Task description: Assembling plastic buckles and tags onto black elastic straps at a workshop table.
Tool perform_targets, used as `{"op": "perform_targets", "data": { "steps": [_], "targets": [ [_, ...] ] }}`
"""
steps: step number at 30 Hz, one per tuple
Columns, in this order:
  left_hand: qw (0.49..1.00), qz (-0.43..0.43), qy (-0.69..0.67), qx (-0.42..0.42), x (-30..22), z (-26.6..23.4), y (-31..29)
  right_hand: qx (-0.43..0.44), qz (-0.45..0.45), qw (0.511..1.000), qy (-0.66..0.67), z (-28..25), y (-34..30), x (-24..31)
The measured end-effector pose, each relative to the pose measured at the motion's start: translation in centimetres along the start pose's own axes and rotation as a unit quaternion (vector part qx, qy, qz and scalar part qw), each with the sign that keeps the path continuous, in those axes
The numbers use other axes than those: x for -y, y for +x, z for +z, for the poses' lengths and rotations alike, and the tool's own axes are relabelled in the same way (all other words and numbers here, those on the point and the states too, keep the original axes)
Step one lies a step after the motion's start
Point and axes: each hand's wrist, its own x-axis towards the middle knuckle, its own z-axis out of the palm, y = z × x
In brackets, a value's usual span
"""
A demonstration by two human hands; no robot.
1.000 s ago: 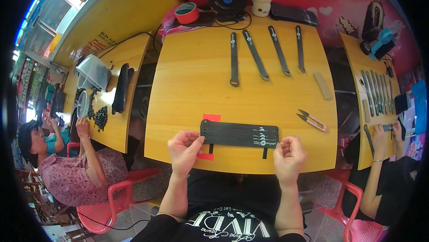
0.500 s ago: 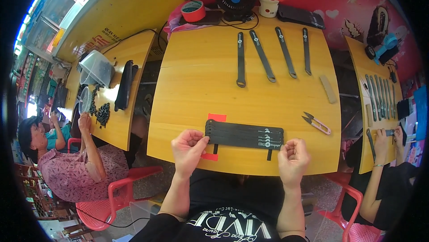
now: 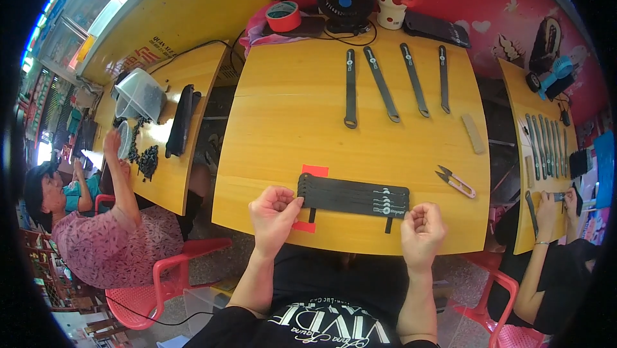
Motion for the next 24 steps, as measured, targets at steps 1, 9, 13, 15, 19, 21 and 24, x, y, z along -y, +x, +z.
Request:
{"op": "perform_targets", "data": {
  "steps": [1,9,13,15,19,21,24],
  "targets": [
    [1.0,-0.001,0.002,0.001,0.0,0.0,0.0,0.001,0.0,1.0,0.0,0.0,0.0,0.0],
    [1.0,0.02,0.019,-0.01,0.3,0.0,0.1,0.004,0.002,1.0,0.006,0.0,0.1,0.2],
    [0.998,0.041,0.037,-0.014,0.6,-0.3,0.4,-0.003,0.005,1.0,0.025,0.3,0.0,0.1],
    [0.998,0.045,0.031,-0.009,0.4,-0.3,0.5,0.001,0.031,0.999,0.022,0.2,-0.1,0.4],
    [0.997,0.074,0.037,0.013,1.3,-0.2,0.6,-0.005,0.006,1.0,0.021,-0.4,0.1,-0.1],
    [0.998,0.062,0.022,0.019,0.9,-0.1,0.4,0.008,-0.006,1.0,0.018,-0.8,0.1,-1.0],
    [0.999,0.041,-0.005,0.024,0.3,-0.9,0.1,0.031,-0.008,0.998,0.052,-0.6,0.3,-1.2]
  ]
}}
